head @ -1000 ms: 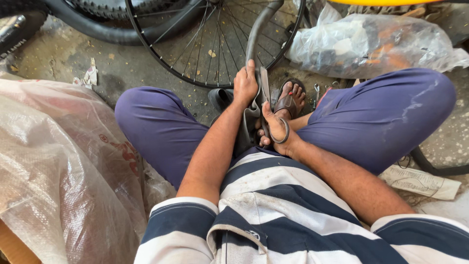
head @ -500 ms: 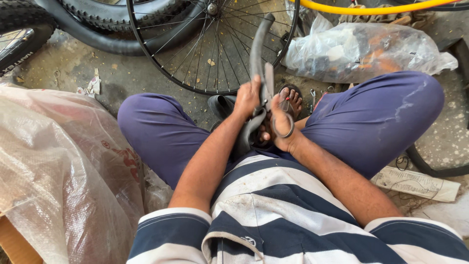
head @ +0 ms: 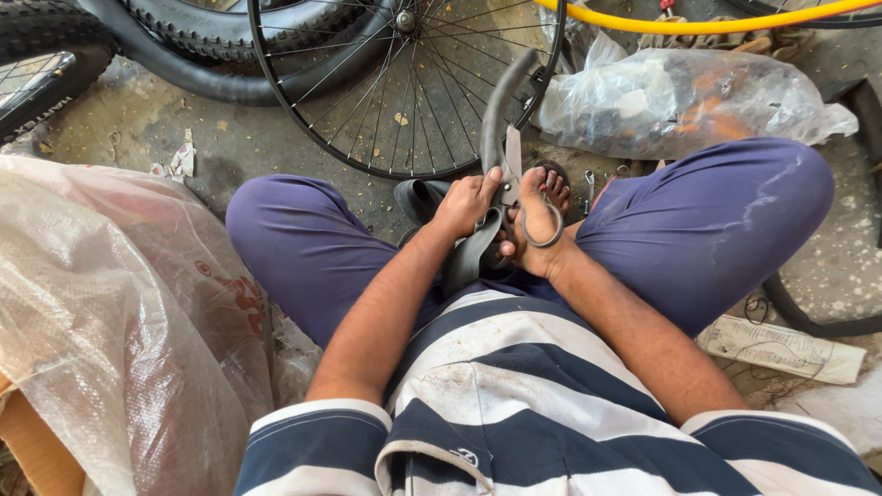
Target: The person sits on the floor and uses large shears to cut a bicycle inner tube into strips. They hold the tube with one hand and cut with the other, producing several long rubber strips.
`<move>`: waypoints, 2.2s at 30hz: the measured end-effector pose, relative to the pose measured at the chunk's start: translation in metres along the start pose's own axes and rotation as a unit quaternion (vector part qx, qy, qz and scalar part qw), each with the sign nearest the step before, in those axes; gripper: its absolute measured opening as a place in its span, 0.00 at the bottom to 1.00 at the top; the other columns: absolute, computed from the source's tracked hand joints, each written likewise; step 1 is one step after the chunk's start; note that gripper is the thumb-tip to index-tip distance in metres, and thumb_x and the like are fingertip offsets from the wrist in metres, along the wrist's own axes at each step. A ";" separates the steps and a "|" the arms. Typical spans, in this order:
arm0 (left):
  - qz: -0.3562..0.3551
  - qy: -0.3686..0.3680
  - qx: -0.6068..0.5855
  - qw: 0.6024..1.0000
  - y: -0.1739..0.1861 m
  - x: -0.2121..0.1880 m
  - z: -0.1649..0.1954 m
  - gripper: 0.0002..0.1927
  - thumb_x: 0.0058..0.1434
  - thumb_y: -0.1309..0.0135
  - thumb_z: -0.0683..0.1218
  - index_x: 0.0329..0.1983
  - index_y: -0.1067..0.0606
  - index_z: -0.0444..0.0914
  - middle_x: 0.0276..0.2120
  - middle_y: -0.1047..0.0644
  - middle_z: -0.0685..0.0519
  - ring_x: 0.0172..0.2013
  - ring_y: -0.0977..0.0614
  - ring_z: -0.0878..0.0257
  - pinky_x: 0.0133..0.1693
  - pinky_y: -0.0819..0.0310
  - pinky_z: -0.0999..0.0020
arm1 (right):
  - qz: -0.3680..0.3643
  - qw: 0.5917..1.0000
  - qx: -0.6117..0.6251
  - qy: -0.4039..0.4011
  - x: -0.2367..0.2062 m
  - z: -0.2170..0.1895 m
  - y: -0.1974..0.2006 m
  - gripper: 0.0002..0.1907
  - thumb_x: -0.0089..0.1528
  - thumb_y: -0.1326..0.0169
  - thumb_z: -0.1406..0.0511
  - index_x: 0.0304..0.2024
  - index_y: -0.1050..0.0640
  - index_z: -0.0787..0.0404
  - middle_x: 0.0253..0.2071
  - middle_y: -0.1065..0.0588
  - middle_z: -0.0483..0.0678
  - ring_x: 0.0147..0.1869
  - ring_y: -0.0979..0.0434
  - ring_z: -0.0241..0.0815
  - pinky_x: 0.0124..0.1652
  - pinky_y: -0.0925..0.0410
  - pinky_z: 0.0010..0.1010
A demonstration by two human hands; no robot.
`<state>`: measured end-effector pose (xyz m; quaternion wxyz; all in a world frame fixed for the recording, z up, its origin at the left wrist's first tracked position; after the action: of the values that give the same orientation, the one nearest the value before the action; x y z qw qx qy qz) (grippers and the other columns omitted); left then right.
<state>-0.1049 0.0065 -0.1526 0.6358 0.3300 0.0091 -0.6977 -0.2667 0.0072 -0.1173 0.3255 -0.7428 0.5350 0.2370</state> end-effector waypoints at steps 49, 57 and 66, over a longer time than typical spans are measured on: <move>0.348 -0.243 -0.236 0.874 0.135 -0.018 0.130 0.15 0.75 0.52 0.55 0.43 0.30 0.38 0.24 0.25 0.50 0.24 0.25 0.64 0.27 0.32 0.65 | -0.286 0.933 -0.106 0.190 -0.077 -0.031 -0.048 0.48 0.59 0.51 0.30 0.55 0.31 0.67 0.32 0.32 0.44 0.27 0.33 0.31 0.29 0.36 0.23; 0.397 -0.250 -0.189 0.863 0.102 -0.042 0.117 0.15 0.78 0.55 0.55 0.46 0.30 0.38 0.25 0.28 0.46 0.25 0.26 0.61 0.29 0.35 0.61 | -0.288 0.920 -0.114 0.238 -0.059 -0.018 -0.035 0.47 0.62 0.50 0.31 0.57 0.30 0.66 0.40 0.28 0.45 0.37 0.29 0.33 0.35 0.35 0.25; 0.348 -0.226 -0.240 0.878 0.096 -0.037 0.107 0.20 0.79 0.56 0.57 0.40 0.31 0.36 0.22 0.34 0.49 0.26 0.35 0.63 0.29 0.39 0.62 | -0.266 0.940 -0.063 0.204 -0.070 -0.016 -0.041 0.45 0.62 0.50 0.33 0.51 0.28 0.70 0.28 0.30 0.48 0.23 0.35 0.35 0.25 0.40 0.25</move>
<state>-0.0683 -0.0252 -0.0121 0.8820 -0.0176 -0.0833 -0.4635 -0.2497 0.0486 -0.0479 0.2133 -0.9095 0.3562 0.0187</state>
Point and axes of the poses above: each hand's wrist, its own x-axis towards the middle knuckle, its own y-axis out of the back of the hand, z = x × y, the point moved 3 cm from there along x, towards the middle knuckle
